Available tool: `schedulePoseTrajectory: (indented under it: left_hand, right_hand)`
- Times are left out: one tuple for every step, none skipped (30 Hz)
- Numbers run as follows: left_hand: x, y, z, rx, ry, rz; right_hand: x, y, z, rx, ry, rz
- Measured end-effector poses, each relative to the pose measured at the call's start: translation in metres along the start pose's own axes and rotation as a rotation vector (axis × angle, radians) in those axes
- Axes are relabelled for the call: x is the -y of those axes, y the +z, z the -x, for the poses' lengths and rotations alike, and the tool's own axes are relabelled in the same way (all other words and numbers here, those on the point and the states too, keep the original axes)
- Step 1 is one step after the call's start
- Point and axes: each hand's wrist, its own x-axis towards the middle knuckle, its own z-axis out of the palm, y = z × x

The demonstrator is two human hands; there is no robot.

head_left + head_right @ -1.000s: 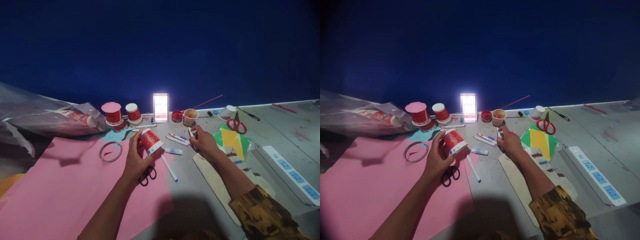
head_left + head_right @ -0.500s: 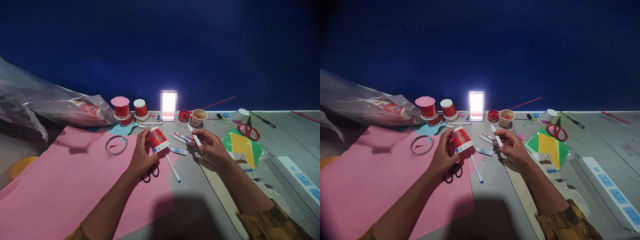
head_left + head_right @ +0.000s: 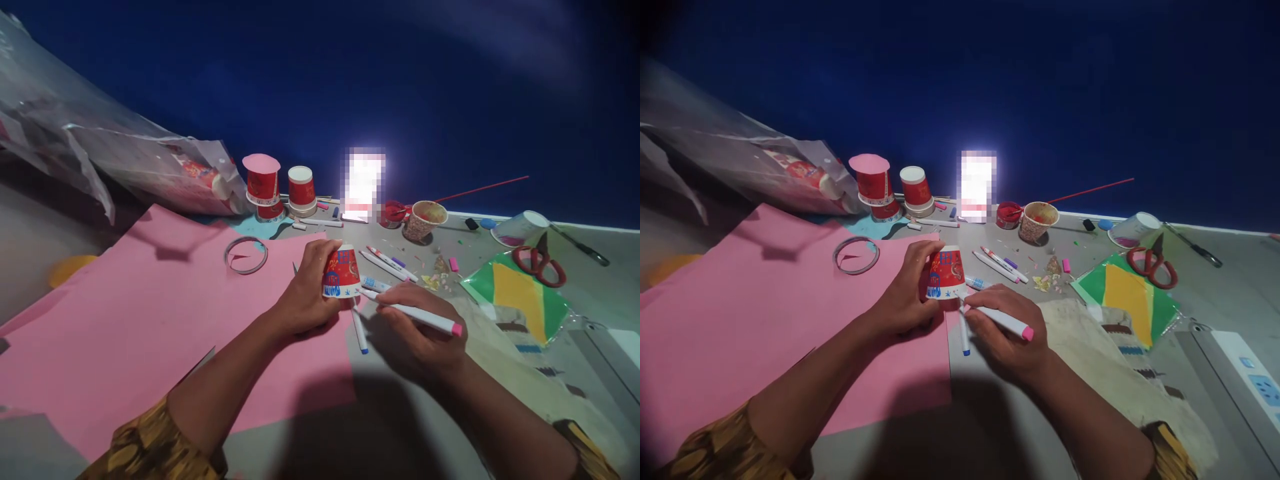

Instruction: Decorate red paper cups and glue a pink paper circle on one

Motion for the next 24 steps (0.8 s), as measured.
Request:
schedulePoseTrajectory:
  left_hand:
    - [0.0002, 0.0008, 0.0, 0.008, 0.009, -0.008]
    - [0.0, 0.0014, 0.0, 0.012, 0.018, -0.016]
    - [-0.0004, 0.002, 0.0001, 0.014, 0.028, -0.022]
    - [-0.001, 0.0024, 0.0002, 0.013, 0.041, -0.028]
    - [-0.0018, 0.0028, 0.0003, 0.013, 0.057, -0.034]
    - [-0.0026, 0.0032, 0.0005, 0.011, 0.075, -0.04]
    - [-0.0034, 0.0036, 0.0008, 0.009, 0.092, -0.047]
    - [-0.0042, 0.004, 0.0011, 0.006, 0.106, -0.052]
    - [-0.0049, 0.0045, 0.0014, 0.002, 0.117, -0.055]
    - [-0.0054, 0.0049, 0.0018, -0.002, 0.122, -0.058]
    - [-0.0058, 0.0053, 0.0021, -0.006, 0.124, -0.06]
    - [-0.0062, 0.0057, 0.0024, -0.008, 0.123, -0.063]
    - [-0.0064, 0.0061, 0.0027, -0.01, 0.123, -0.067]
    - [-0.0065, 0.0064, 0.0029, -0.011, 0.125, -0.071]
    - [-0.0067, 0.0067, 0.0031, -0.014, 0.13, -0.075]
    - [-0.0069, 0.007, 0.0033, -0.017, 0.138, -0.078]
    - [-0.0071, 0.0073, 0.0036, -0.019, 0.146, -0.08]
    - [-0.0074, 0.0075, 0.0039, -0.02, 0.15, -0.081]
    - [-0.0077, 0.0077, 0.0042, -0.02, 0.151, -0.082]
    - [-0.008, 0.0079, 0.0045, -0.017, 0.147, -0.084]
    - [-0.0082, 0.0081, 0.0048, -0.014, 0.139, -0.087]
    - [-0.0083, 0.0081, 0.0051, -0.011, 0.131, -0.09]
    - [-0.0083, 0.0081, 0.0052, -0.009, 0.124, -0.091]
    - [-0.0083, 0.008, 0.0053, -0.008, 0.119, -0.089]
  right_hand:
    - [-0.0004, 0.0015, 0.0002, 0.005, -0.028, 0.039]
    - [-0.0006, 0.0027, 0.0004, 0.004, -0.046, 0.082]
    - [-0.0006, 0.0037, 0.0004, 0.002, -0.062, 0.122]
    - [-0.0004, 0.0045, 0.0004, 0.004, -0.079, 0.154]
    - [-0.0002, 0.005, 0.0002, 0.01, -0.096, 0.177]
    - [0.0002, 0.0054, -0.0001, 0.018, -0.11, 0.192]
    - [0.0006, 0.0057, -0.0005, 0.032, -0.121, 0.202]
    - [0.001, 0.0058, -0.001, 0.05, -0.131, 0.206]
    - [0.0013, 0.0057, -0.0015, 0.066, -0.14, 0.208]
    - [0.0016, 0.0057, -0.0019, 0.08, -0.147, 0.207]
    - [0.0017, 0.0056, -0.0022, 0.088, -0.152, 0.203]
    - [0.0016, 0.0055, -0.0022, 0.093, -0.155, 0.196]
    - [0.0014, 0.0055, -0.002, 0.096, -0.155, 0.19]
    - [0.0011, 0.0055, -0.0016, 0.098, -0.152, 0.184]
    - [0.0007, 0.0055, -0.0012, 0.103, -0.148, 0.18]
    - [0.0002, 0.0055, -0.0006, 0.108, -0.146, 0.18]
    - [-0.0002, 0.0055, -0.0002, 0.114, -0.145, 0.183]
    - [-0.0005, 0.0054, 0.0002, 0.119, -0.145, 0.188]
    - [-0.0007, 0.0053, 0.0003, 0.125, -0.145, 0.195]
    - [-0.0007, 0.0051, 0.0003, 0.133, -0.146, 0.202]
    - [-0.0005, 0.0049, 0.0002, 0.141, -0.147, 0.208]
    - [-0.0002, 0.0048, 0.0, 0.149, -0.146, 0.213]
    - [0.0003, 0.0046, -0.0004, 0.154, -0.145, 0.216]
    - [0.0009, 0.0044, -0.0008, 0.154, -0.144, 0.218]
